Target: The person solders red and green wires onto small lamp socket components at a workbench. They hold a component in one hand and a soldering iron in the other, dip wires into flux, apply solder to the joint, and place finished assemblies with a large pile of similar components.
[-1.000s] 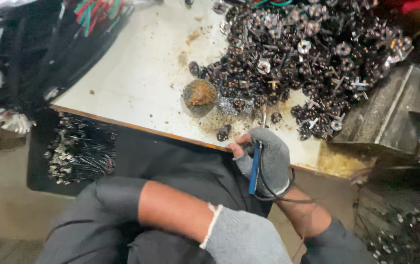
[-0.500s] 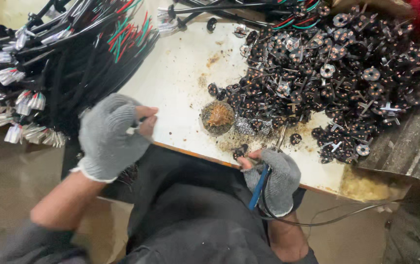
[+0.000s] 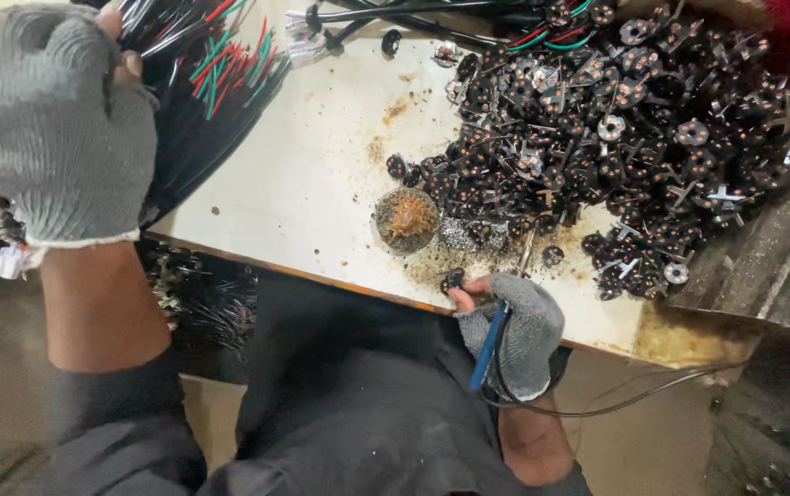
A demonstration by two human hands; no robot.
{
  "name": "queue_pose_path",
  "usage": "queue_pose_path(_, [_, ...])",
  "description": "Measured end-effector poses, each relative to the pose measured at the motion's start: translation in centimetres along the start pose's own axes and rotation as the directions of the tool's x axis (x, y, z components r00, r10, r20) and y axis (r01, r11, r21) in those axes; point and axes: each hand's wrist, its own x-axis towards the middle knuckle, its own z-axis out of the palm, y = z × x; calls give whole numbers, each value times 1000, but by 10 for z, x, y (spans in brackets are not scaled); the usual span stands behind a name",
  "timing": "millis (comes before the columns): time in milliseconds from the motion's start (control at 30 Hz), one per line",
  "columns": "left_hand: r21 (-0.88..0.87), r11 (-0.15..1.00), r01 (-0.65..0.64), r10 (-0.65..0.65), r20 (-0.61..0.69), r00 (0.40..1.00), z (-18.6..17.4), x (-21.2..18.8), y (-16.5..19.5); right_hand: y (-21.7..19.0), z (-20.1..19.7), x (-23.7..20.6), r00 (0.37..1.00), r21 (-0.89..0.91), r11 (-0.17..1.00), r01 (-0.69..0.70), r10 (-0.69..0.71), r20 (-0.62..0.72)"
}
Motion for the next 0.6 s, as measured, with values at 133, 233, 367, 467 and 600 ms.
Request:
queue_pose_path(133, [-3, 1000, -13, 13, 20, 1000, 14, -2, -6, 5, 0, -2, 996, -37, 996, 84, -85, -33])
queue_pose_path(233, [-9, 1000, -9, 9, 51, 999, 11, -3, -4, 11, 2, -4, 972, -15, 977, 215, -215, -97])
queue_pose_path(367, [2, 1000, -14, 14, 62, 998, 7, -15, 2, 19, 4, -9, 920, 31, 932, 362, -352, -171])
queue_pose_path(467, [24, 1000, 14, -15, 23, 1000, 12, -29, 0, 21, 4, -12, 942, 47, 950, 310, -300, -148])
queue_pose_path(600, [-521, 750, 408, -323, 250, 913, 2, -51, 5, 15, 0, -12, 969, -49, 973, 227, -231, -91])
